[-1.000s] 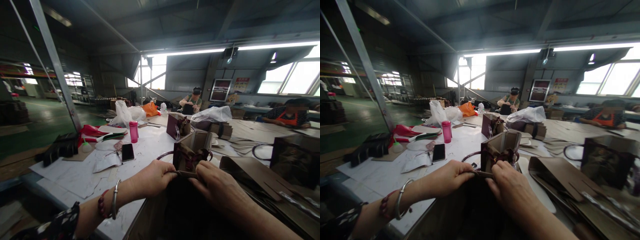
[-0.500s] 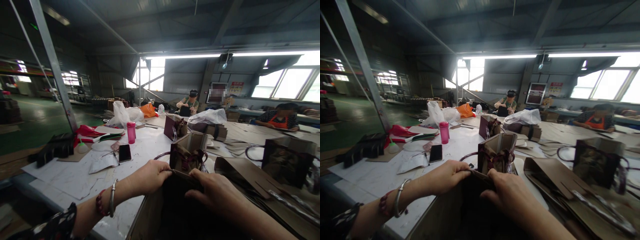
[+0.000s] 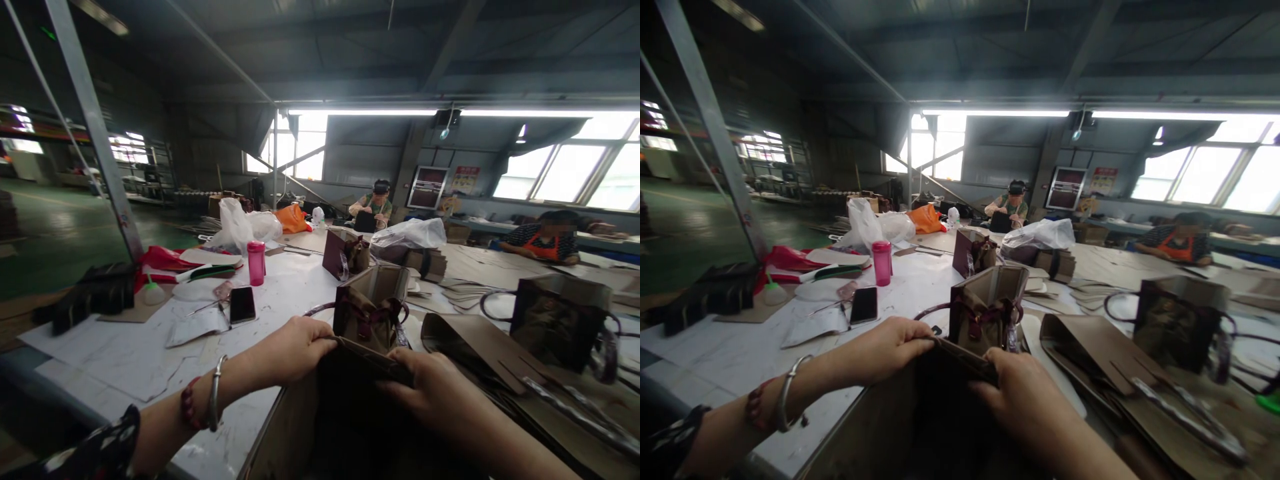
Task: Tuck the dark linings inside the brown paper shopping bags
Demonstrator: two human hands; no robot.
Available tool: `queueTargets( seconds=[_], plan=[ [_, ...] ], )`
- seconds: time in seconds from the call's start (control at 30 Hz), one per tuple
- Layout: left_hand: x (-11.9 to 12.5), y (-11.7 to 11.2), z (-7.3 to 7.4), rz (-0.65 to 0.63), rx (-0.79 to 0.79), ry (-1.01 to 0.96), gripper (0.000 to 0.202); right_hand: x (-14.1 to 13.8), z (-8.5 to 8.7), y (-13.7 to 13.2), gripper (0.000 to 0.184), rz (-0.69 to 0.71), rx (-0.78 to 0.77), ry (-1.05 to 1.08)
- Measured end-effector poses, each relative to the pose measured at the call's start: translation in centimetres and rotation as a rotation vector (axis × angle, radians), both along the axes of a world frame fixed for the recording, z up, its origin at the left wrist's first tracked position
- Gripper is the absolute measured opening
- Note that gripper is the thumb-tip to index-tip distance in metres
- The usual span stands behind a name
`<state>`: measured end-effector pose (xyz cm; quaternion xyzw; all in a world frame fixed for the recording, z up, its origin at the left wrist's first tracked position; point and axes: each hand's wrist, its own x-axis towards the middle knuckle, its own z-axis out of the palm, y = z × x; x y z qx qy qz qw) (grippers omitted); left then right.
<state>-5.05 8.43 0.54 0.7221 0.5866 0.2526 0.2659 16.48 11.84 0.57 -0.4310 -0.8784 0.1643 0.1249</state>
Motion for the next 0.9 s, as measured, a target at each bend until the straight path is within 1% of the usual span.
queueTargets(
  seconds=[0.17,0.3,0.4,0.6,0.8,0.9],
  plan=[
    [0.09,-0.15,0.01,0.002,-0.007,-0.007,0.025,0.15,-0.18,0.19,0.011,-0.073,-0.158,0.076],
    [0.21,-0.23,0.03,0.009,-0.031,-0.014,0.026,0.36,-0.61,0.72,0.019,-0.070,-0.266,0.107],
    [0.30,-0.30,0.06,0.001,-0.042,-0.030,0.026,0.39,-0.59,0.84,0.019,-0.074,-0.260,0.103],
    [0.41,-0.47,0.19,0.006,-0.045,-0.011,0.026,0.32,-0.02,0.61,0.019,-0.058,-0.273,0.065],
    [0.43,-0.25,0.35,0.016,-0.034,0.037,0.026,0.41,-0.18,0.77,0.023,0.010,-0.214,0.025],
    [0.38,-0.14,0.68,-0.006,-0.039,0.069,0.025,0.50,-0.32,0.79,0.024,0.041,-0.199,0.005]
  ],
)
